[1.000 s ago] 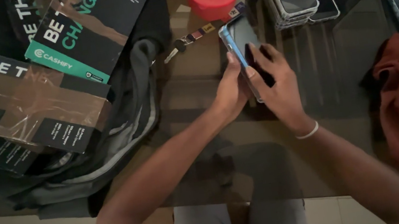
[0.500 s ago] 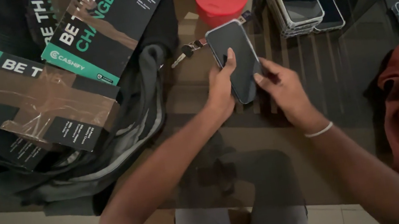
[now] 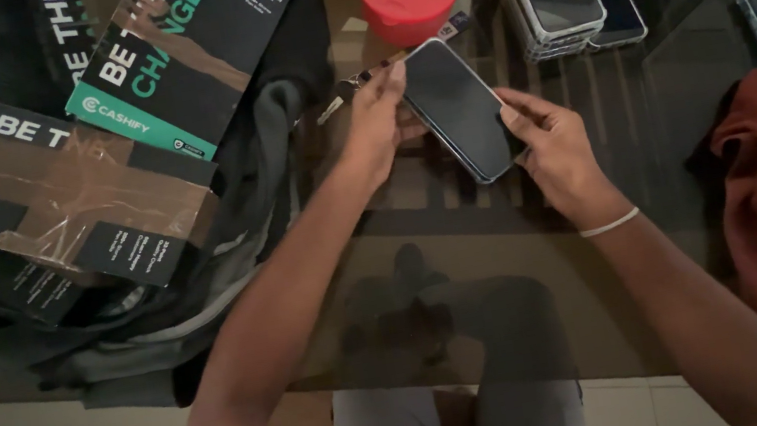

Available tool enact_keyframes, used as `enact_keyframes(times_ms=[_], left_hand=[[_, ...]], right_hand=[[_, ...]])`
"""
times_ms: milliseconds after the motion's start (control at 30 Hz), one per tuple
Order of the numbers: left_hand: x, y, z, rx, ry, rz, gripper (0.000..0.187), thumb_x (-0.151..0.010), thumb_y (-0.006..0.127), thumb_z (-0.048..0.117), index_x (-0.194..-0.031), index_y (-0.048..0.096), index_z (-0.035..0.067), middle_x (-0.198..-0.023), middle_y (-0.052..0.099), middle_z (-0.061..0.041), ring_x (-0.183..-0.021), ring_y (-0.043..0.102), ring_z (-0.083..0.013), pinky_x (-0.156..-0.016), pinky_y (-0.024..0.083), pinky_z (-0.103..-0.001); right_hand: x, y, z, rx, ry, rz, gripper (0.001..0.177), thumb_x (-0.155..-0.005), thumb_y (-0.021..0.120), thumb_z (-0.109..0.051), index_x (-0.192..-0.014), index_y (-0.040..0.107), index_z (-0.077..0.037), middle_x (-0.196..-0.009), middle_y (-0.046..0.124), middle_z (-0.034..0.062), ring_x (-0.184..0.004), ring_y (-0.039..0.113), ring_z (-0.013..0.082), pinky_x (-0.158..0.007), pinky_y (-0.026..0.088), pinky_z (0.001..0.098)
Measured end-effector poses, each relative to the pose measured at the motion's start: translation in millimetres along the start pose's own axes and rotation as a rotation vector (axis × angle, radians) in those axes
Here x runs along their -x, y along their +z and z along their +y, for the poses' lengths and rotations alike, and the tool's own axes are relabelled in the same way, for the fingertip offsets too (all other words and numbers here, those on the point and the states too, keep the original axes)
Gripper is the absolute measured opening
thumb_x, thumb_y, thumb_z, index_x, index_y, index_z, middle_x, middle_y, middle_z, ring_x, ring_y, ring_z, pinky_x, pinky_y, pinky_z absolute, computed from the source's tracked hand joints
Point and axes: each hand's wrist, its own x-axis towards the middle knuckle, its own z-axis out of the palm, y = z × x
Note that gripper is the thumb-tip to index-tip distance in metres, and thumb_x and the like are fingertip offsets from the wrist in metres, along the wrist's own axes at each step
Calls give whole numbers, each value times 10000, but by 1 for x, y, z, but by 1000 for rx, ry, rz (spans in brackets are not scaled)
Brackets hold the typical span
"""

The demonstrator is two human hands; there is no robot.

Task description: Cleaning several smartphones and their cases with a cloth.

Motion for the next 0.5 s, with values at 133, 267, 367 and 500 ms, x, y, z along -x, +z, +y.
enact_keyframes(times_ms=[133, 267, 367, 500], left_hand=[[-13, 0, -30, 189, 90, 138, 408, -1078, 458, 331, -1386, 579, 93, -1179, 670, -46, -1003, 697, -196, -814, 630, -440], [-12, 1, -39, 430, 90, 183, 367, -1068, 490, 278, -1399, 499, 122, -1215, 653, -70, -1055, 685, -222, -867, 611, -439], [-5, 5, -34, 463, 107, 78, 364, -1048, 529, 189, -1391, 456, 92, -1269, 634, -85, -1124, 681, -233, -941, 616, -450], [2, 13, -31, 242, 89, -65, 372, -1022, 608, 30, -1360, 453, 46, -1262, 592, -96, -1125, 654, -247, -1016, 608, -440]], right_hand=[[8, 11, -16, -141, 29, 66, 444, -1048, 575, -151, -1454, 518, 20, -1268, 663, 101, -1109, 683, 182, -965, 584, 369], [15, 19, -14, -130, 79, -84, 503, -961, 590, -97, -1433, 424, -61, -1289, 625, 86, -1150, 679, 240, -992, 584, 421], [1, -3, -7, -37, 55, -42, 441, -991, 584, -98, -1407, 453, -33, -1292, 646, 109, -1166, 689, 273, -1020, 578, 412], [-13, -37, -16, 14, -12, 94, 312, -1049, 559, -123, -1338, 579, -8, -1224, 718, 140, -1156, 706, 299, -1013, 594, 403]])
